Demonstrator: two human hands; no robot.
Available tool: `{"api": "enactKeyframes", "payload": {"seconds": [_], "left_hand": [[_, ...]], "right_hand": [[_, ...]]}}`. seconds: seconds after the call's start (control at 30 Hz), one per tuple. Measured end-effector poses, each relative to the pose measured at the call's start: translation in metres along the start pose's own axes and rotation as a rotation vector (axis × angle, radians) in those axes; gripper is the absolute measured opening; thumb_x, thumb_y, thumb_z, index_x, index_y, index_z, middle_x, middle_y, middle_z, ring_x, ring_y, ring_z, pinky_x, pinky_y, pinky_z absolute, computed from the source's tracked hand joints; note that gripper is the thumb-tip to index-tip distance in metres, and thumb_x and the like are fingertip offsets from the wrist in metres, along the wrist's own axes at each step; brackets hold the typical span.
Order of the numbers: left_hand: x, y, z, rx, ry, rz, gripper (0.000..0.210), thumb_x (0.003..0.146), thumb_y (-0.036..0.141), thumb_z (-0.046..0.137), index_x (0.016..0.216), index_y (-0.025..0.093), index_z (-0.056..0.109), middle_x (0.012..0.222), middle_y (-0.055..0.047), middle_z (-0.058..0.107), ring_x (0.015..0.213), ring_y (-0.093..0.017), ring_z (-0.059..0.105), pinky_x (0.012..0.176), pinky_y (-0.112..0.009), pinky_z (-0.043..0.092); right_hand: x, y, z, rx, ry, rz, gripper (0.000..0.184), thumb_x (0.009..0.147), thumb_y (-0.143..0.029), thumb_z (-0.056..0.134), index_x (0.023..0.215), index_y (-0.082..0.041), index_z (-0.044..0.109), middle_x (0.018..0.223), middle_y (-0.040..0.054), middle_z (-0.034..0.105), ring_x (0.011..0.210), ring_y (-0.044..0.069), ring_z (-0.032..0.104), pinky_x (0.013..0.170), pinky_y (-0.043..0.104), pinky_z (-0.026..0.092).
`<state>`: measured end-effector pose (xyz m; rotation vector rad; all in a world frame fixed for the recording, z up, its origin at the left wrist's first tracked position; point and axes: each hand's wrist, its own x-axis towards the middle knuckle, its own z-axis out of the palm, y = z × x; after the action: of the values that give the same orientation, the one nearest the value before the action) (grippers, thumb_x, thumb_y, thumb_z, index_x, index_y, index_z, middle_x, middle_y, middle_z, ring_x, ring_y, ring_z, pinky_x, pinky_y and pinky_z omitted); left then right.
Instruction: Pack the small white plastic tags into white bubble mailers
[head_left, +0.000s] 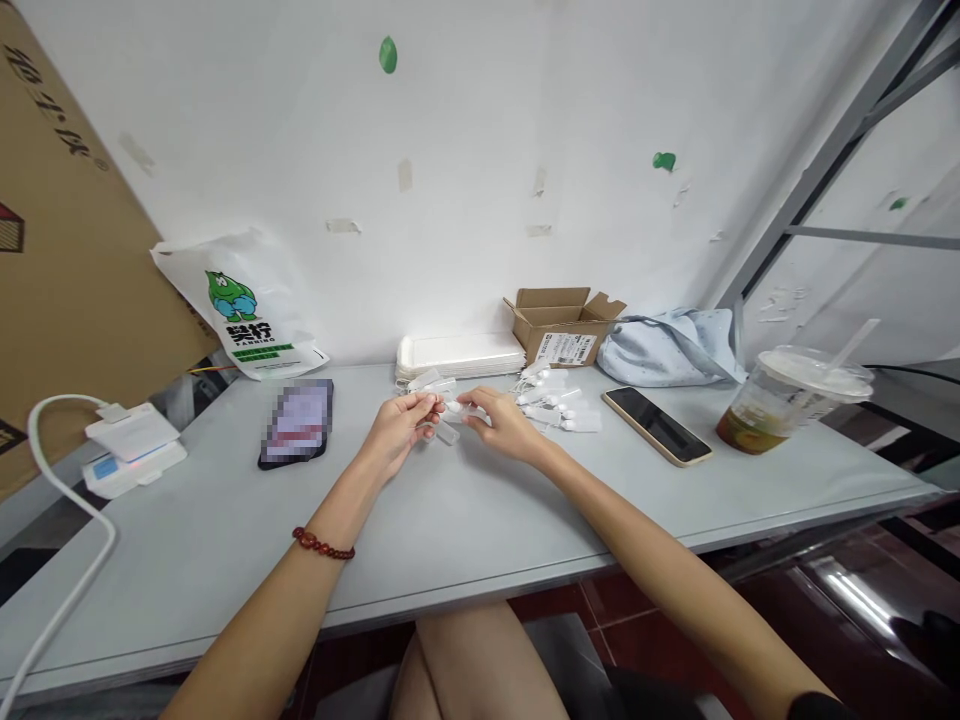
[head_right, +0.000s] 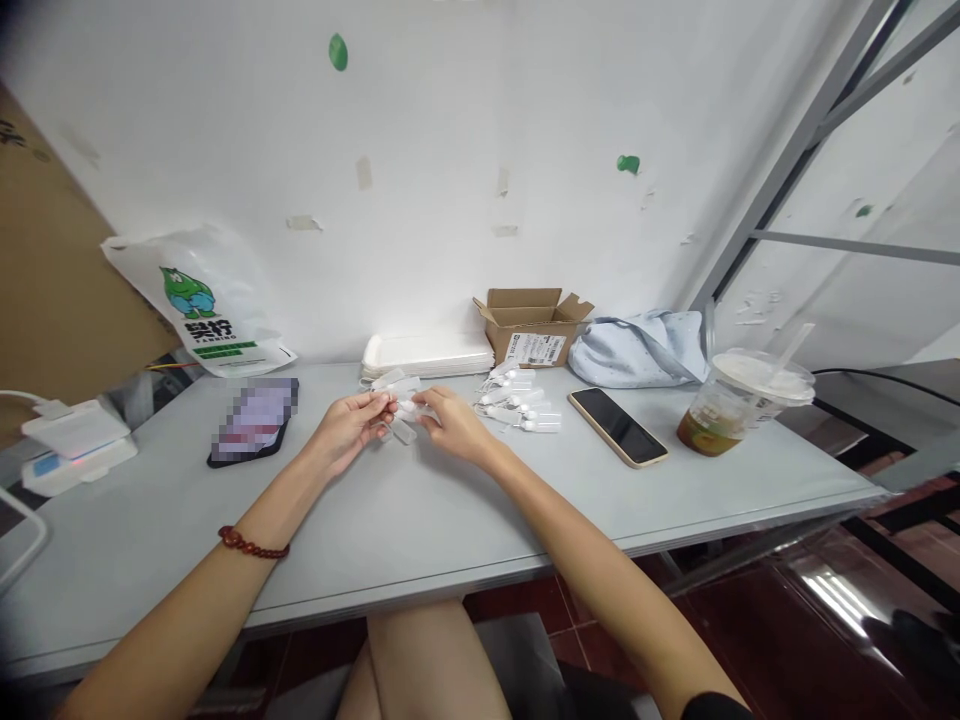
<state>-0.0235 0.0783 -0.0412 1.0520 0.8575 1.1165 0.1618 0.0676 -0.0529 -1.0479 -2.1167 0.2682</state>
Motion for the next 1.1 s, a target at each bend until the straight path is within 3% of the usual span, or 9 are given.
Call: {"api": "enactKeyframes", "payload": {"seconds": [1.1], "left_hand": [[-0.0023, -0.0021, 0.0033, 0.065, 0.063, 0.051, 0.039, 0.053, 0.040, 0.081, 0.073, 0.009, 0.068, 0.070, -0.005, 0.060, 0.060, -0.011, 0.052, 0.048, -0.022, 0.038]], "right_hand": [[0.0013, -0.0026, -0.0013, -0.040, -0.013, 0.001, 0.022, 0.085, -0.011, 0.054, 0.105, -0.011, 0.062, 0.100, 0.0131, 0.066, 0.096, 0.022, 0.059, 0.084, 0.036, 0.046]]}}
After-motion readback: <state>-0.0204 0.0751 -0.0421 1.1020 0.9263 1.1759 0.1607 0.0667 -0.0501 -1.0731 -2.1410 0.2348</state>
